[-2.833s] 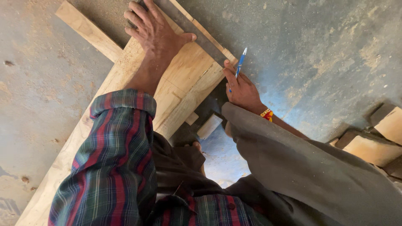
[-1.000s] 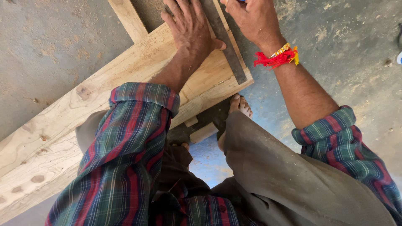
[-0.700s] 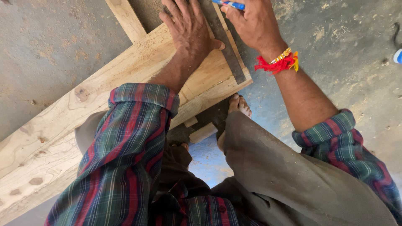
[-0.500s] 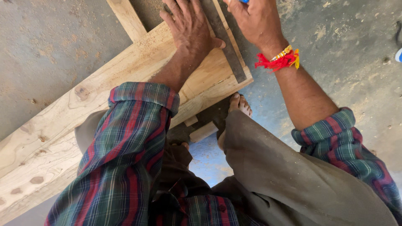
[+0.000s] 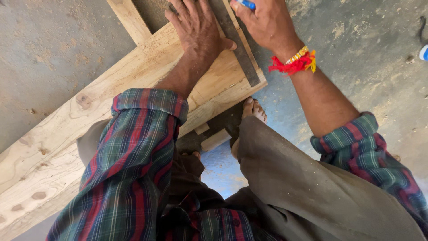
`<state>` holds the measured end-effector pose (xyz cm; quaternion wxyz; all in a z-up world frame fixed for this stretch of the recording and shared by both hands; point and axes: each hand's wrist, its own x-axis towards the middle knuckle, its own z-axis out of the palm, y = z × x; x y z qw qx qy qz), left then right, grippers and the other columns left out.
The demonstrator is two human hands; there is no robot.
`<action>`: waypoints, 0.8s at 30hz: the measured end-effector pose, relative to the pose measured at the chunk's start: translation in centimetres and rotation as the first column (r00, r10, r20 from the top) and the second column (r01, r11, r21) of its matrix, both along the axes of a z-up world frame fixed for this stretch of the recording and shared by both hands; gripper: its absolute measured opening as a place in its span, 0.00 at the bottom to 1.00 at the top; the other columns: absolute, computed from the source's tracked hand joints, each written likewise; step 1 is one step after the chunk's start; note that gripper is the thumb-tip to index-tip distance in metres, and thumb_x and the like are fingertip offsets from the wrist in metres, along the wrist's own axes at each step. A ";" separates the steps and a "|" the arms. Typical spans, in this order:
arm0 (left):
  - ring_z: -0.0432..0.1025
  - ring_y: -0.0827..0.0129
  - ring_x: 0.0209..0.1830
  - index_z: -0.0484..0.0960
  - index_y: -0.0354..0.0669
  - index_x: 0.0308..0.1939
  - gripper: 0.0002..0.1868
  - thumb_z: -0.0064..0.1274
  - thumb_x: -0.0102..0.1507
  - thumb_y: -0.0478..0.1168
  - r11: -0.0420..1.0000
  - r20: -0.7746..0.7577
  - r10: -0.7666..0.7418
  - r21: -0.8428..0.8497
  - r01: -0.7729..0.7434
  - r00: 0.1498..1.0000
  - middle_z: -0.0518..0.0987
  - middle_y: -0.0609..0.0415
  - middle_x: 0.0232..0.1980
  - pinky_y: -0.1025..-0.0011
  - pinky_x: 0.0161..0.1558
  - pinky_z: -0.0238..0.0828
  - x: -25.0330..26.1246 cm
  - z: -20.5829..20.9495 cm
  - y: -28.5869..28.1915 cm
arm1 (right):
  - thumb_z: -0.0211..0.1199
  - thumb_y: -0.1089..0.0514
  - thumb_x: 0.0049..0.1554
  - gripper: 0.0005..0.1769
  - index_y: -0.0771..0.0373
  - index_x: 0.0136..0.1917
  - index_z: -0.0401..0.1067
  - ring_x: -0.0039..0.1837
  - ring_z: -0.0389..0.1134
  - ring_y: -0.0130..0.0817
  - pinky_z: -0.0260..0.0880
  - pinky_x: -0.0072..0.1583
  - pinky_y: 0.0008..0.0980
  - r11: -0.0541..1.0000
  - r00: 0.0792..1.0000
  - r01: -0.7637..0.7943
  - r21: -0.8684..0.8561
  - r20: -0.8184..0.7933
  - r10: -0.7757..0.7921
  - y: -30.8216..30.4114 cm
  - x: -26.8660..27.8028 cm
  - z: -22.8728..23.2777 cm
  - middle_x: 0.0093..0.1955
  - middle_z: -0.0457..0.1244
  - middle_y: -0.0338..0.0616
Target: The person uses a square and a pen to mark lines on a wooden board while sitting on the floor.
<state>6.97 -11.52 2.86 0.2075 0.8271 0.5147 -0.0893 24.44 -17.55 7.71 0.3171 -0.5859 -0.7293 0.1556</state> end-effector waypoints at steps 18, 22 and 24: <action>0.42 0.23 0.75 0.52 0.29 0.73 0.77 0.73 0.37 0.75 0.998 0.052 0.008 0.058 -0.011 0.999 0.54 0.24 0.73 0.25 0.68 0.38 -0.2 -1.0 -0.1 | 0.62 0.60 0.71 0.08 0.68 0.59 0.75 0.52 0.74 0.48 0.72 0.52 0.41 0.977 0.998 0.003 -0.215 -0.067 -0.018 -2.7 -0.3 2.9 0.52 0.71 0.54; 0.41 0.22 0.74 0.53 0.29 0.74 0.76 0.73 0.38 0.74 0.999 0.085 0.004 0.038 -0.007 0.996 0.55 0.23 0.72 0.24 0.67 0.37 -0.3 -1.5 -0.2 | 0.61 0.60 0.71 0.08 0.68 0.59 0.74 0.51 0.74 0.48 0.72 0.53 0.42 0.975 0.999 0.006 -0.224 -0.033 -0.014 -3.7 -0.4 3.4 0.52 0.70 0.54; 0.41 0.22 0.75 0.54 0.29 0.73 0.76 0.73 0.38 0.75 1.000 0.074 -0.002 0.031 0.000 0.997 0.54 0.23 0.73 0.24 0.68 0.36 -0.3 -1.6 -0.2 | 0.64 0.57 0.73 0.10 0.68 0.58 0.75 0.51 0.73 0.50 0.71 0.53 0.44 0.976 0.999 0.029 -0.218 -0.020 -0.035 -4.1 -0.5 3.7 0.52 0.70 0.55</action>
